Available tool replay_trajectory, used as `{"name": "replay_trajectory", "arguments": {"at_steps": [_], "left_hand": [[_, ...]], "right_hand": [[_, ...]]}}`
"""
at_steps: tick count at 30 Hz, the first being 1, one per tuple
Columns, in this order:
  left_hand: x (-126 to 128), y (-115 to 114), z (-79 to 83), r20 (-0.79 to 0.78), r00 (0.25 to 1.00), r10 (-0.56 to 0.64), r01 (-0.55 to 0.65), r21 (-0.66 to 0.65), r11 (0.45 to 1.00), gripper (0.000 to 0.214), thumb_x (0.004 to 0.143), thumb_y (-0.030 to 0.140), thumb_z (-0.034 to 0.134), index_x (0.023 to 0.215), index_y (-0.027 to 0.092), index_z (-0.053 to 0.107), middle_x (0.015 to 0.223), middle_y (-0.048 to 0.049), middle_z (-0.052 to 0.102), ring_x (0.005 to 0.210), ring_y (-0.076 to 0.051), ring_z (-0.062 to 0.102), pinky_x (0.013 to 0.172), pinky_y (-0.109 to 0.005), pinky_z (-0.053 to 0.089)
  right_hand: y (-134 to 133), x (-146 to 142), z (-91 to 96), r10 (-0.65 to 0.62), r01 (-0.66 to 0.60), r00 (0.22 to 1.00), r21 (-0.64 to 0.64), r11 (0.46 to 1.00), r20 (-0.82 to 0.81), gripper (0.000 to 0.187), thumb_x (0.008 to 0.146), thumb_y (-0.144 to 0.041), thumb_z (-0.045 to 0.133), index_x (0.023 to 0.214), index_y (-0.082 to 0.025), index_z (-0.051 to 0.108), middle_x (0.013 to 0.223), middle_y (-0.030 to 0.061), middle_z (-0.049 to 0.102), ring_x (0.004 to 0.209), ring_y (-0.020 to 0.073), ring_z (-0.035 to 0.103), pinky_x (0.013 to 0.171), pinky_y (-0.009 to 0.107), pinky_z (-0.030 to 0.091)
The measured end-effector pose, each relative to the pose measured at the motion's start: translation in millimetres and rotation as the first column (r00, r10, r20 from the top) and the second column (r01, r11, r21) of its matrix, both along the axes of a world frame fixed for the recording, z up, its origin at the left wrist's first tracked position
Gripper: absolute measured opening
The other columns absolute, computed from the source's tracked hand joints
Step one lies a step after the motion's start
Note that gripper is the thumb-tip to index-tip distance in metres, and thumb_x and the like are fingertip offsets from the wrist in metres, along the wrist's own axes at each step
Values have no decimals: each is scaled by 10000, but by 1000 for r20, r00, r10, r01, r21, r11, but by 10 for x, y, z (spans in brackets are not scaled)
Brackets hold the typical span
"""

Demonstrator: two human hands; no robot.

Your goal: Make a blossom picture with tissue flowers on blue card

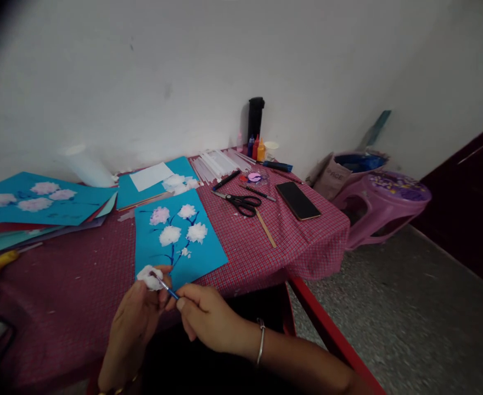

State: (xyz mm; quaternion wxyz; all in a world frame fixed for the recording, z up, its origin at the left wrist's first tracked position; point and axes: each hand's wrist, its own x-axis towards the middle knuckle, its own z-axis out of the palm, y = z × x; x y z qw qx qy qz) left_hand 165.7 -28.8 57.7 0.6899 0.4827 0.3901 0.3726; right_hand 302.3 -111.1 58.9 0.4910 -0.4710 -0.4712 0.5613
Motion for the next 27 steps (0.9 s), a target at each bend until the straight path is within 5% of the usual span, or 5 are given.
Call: {"name": "replay_trajectory", "arguments": {"at_steps": [14, 20, 27], "left_hand": [[51, -112, 61, -86, 975, 204, -197, 86, 977, 300, 814, 493, 643, 762, 201, 601, 543, 57, 405, 442, -82, 329, 377, -182, 299], [127, 10, 5, 26, 996, 85, -85, -18, 996, 390, 751, 542, 661, 917, 189, 657, 593, 20, 500, 443, -105, 402, 375, -218, 357], [78, 49, -45, 82, 973, 216, -211, -63, 975, 366, 585, 279, 826, 904, 221, 657, 789, 11, 601, 549, -67, 484, 492, -167, 434]], "right_hand": [[-33, -62, 8, 54, -54, 998, 25, 998, 26, 233, 967, -227, 403, 805, -160, 558, 475, -84, 437, 424, 68, 413, 466, 175, 352], [-34, -29, -29, -9, 10, 1000, 16, 1000, -13, 241, 974, -253, 388, 960, -149, 605, 471, -96, 428, 406, 62, 388, 453, 166, 336], [-32, 9, -18, -60, 60, 998, -19, 998, -13, 216, 958, -264, 448, 980, -146, 627, 478, -96, 425, 422, 62, 394, 448, 165, 318]]}}
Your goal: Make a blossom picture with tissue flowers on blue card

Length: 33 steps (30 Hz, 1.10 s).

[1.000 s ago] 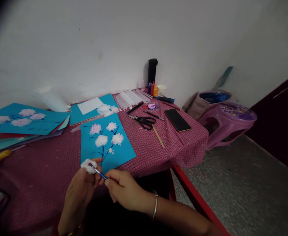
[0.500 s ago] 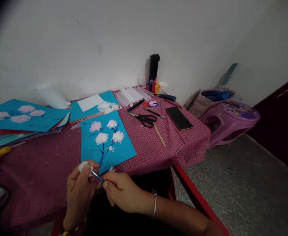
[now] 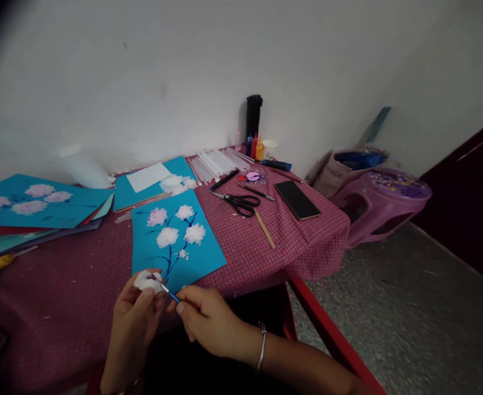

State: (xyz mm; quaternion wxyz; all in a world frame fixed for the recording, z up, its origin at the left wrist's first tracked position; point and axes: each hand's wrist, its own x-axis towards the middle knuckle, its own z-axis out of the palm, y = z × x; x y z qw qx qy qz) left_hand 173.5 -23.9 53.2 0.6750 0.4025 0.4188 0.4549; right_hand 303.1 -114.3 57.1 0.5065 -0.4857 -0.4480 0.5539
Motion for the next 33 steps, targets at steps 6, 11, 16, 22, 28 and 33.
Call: {"name": "replay_trajectory", "arguments": {"at_steps": [6, 11, 16, 22, 28, 33], "left_hand": [[1, 22, 63, 66, 998, 17, -17, -3, 1000, 300, 634, 369, 805, 836, 204, 657, 676, 27, 559, 517, -62, 450, 468, -154, 404], [17, 34, 65, 91, 996, -18, 19, -14, 1000, 305, 652, 381, 799, 866, 208, 669, 720, -4, 607, 512, -89, 474, 406, -182, 372], [-2, -12, 73, 109, 992, -59, 63, -32, 998, 368, 653, 399, 809, 936, 196, 690, 721, -4, 598, 510, -95, 473, 412, -204, 392], [-27, -4, 88, 129, 988, -84, 88, -30, 996, 384, 682, 404, 798, 985, 197, 687, 766, -20, 611, 545, -105, 507, 447, -217, 428], [-16, 7, 64, 128, 986, -108, 112, -30, 993, 378, 685, 430, 797, 970, 204, 690, 771, -25, 632, 548, -115, 518, 451, -227, 440], [-4, -10, 80, 112, 984, -140, 146, -45, 988, 400, 739, 432, 758, 1054, 204, 664, 835, -59, 675, 580, -129, 548, 473, -236, 459]], "right_hand": [[-8, 60, -20, 73, -79, 983, -30, 996, -168, 348, 970, -416, 413, 996, -137, 618, 465, -97, 458, 331, 43, 323, 346, 148, 253], [-7, 78, -56, 109, -122, 962, -37, 992, -252, 379, 959, -429, 416, 995, -116, 626, 469, -93, 476, 329, 39, 341, 334, 143, 273], [2, 72, -20, 122, -132, 974, -41, 990, -189, 362, 960, -402, 412, 1012, -116, 628, 468, -100, 466, 329, 37, 327, 340, 146, 260], [23, 47, -17, 79, -90, 991, -93, 992, -108, 253, 942, -272, 434, 1029, -132, 626, 450, -111, 436, 338, 44, 323, 358, 145, 256], [26, 43, -32, 70, -83, 988, -86, 993, -139, 220, 928, -228, 461, 1033, -137, 632, 446, -106, 446, 334, 51, 333, 348, 145, 253], [26, 70, 6, 124, -142, 978, -100, 985, -167, 259, 956, -207, 396, 1008, -136, 639, 447, -98, 460, 319, 48, 332, 349, 145, 267]]}}
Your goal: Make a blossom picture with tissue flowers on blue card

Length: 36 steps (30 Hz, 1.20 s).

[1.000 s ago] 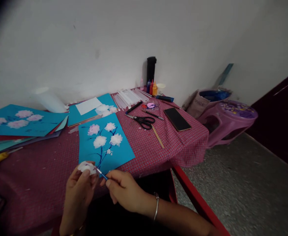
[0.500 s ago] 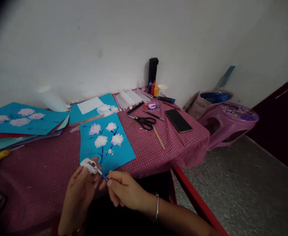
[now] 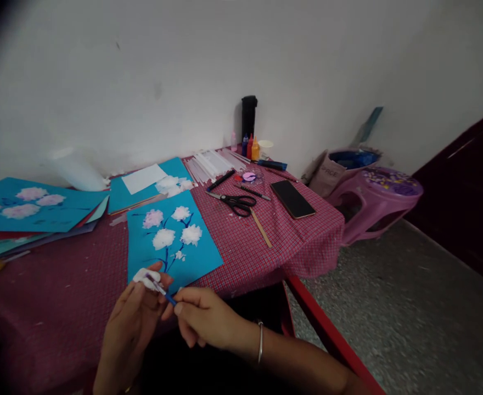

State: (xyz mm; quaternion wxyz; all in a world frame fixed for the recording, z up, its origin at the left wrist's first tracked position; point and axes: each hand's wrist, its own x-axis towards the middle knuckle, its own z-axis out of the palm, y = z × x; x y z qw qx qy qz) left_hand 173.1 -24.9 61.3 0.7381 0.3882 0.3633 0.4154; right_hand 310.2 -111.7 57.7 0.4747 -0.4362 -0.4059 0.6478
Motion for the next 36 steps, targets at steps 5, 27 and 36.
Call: {"name": "replay_trajectory", "arguments": {"at_steps": [5, 27, 36], "left_hand": [[28, -4, -10, -23, 1000, 6, -5, 39, 999, 461, 739, 468, 743, 1085, 185, 633, 867, -83, 704, 535, -132, 548, 468, -253, 450], [-245, 186, 71, -410, 894, -181, 307, 266, 914, 246, 744, 378, 763, 924, 220, 709, 758, -1, 661, 663, -116, 535, 610, -186, 412], [-291, 219, 262, -445, 843, -301, 454, 290, 842, 194, 693, 368, 788, 809, 235, 708, 657, 19, 598, 609, -115, 498, 577, -195, 380]], "right_hand": [[0, -22, -32, -127, 108, 975, 108, 988, 180, 210, 933, -167, 431, 913, -146, 639, 470, -95, 425, 401, 53, 384, 417, 146, 299], [-46, 57, -43, -179, 94, 918, 246, 965, 354, 133, 895, -155, 498, 878, -150, 630, 619, -64, 463, 502, 54, 430, 493, 170, 317], [-91, 254, 67, 96, -128, 970, 130, 983, 223, 229, 923, -177, 464, 994, -132, 677, 518, -77, 449, 439, 52, 416, 438, 143, 327]]}}
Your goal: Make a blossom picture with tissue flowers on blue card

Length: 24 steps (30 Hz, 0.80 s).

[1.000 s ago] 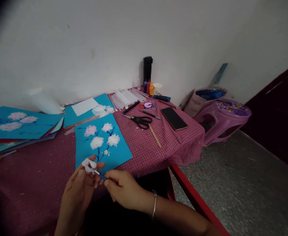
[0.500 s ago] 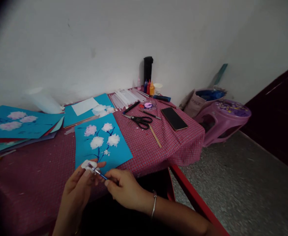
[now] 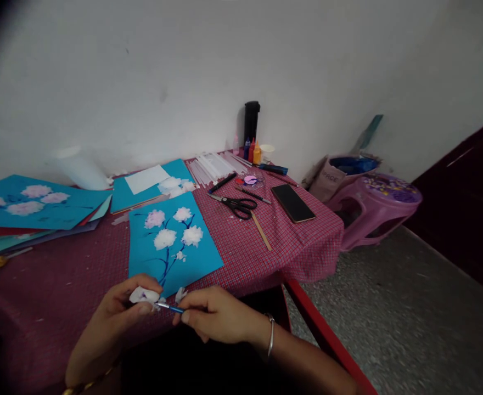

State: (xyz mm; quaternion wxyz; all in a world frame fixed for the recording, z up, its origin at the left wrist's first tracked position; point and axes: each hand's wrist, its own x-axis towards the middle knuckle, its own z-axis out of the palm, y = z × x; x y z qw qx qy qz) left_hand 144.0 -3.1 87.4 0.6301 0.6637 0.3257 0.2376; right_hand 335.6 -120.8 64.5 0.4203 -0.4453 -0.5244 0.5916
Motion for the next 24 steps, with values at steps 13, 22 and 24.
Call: {"name": "replay_trajectory", "arguments": {"at_steps": [13, 22, 24], "left_hand": [[67, -176, -247, 18, 986, 168, -168, 11, 986, 167, 786, 372, 730, 904, 259, 692, 736, 30, 598, 650, -104, 494, 601, -191, 379], [72, -150, -295, -1, 970, 242, -242, -22, 970, 240, 764, 396, 734, 917, 217, 693, 767, 1, 611, 692, -122, 511, 605, -200, 369], [59, -141, -287, -12, 970, 242, -242, -26, 970, 251, 762, 404, 740, 928, 222, 694, 787, 1, 618, 707, -122, 516, 622, -198, 374]], "right_hand": [[-3, 103, -15, -48, 40, 989, 58, 997, 138, 228, 934, -213, 469, 986, -131, 676, 560, -68, 457, 478, 61, 443, 472, 162, 339], [-32, 108, 113, -164, 67, 882, 228, 971, 441, 223, 918, -180, 496, 1003, -185, 702, 729, -19, 624, 638, 98, 538, 614, 203, 388], [-36, 103, 117, -179, 70, 861, 237, 969, 475, 231, 922, -188, 497, 1029, -194, 702, 788, -2, 676, 682, 113, 583, 650, 215, 408]]}}
